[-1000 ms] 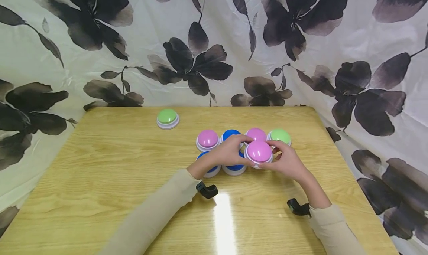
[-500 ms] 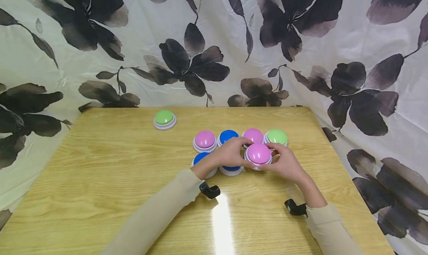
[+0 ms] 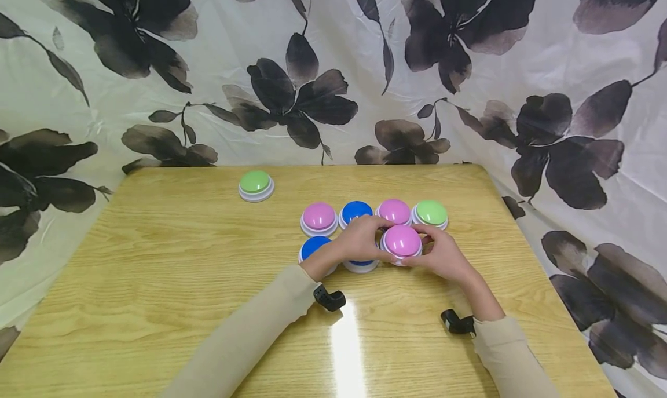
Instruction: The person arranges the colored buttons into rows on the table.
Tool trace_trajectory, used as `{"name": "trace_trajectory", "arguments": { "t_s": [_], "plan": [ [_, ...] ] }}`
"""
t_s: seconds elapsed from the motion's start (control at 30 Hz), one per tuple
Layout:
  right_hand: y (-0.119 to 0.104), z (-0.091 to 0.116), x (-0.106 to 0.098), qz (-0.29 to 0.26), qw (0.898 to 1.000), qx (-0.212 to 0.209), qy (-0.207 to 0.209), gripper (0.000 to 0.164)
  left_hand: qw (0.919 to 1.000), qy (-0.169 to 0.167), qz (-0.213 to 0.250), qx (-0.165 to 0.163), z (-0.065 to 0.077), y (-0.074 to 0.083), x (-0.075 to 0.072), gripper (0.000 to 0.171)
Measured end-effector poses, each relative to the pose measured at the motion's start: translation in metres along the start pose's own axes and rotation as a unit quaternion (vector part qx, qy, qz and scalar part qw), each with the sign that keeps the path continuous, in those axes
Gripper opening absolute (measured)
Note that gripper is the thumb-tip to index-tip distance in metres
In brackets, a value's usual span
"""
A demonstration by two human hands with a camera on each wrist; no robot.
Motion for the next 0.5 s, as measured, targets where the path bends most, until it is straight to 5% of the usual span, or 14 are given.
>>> {"name": "trace_trajectory", "arguments": {
  "t_s": [0.5],
  "plan": [
    [0.0062,0.0020,0.0041,0.002,1.000,-0.005,0.001,0.075,0.9991,0.003,-0.043,0.003,0.0022,0.0027,0.0045,0.071]
  ]
}}
Point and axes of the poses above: each hand's wrist, its own z-axis away from the middle knuckle, its own x-axis out of the palm, y = z × x, the point moved 8 cm from there along -z, towards the middle knuckle, and after that the axes turned 5 degrees about z, right-handed, at the moved point
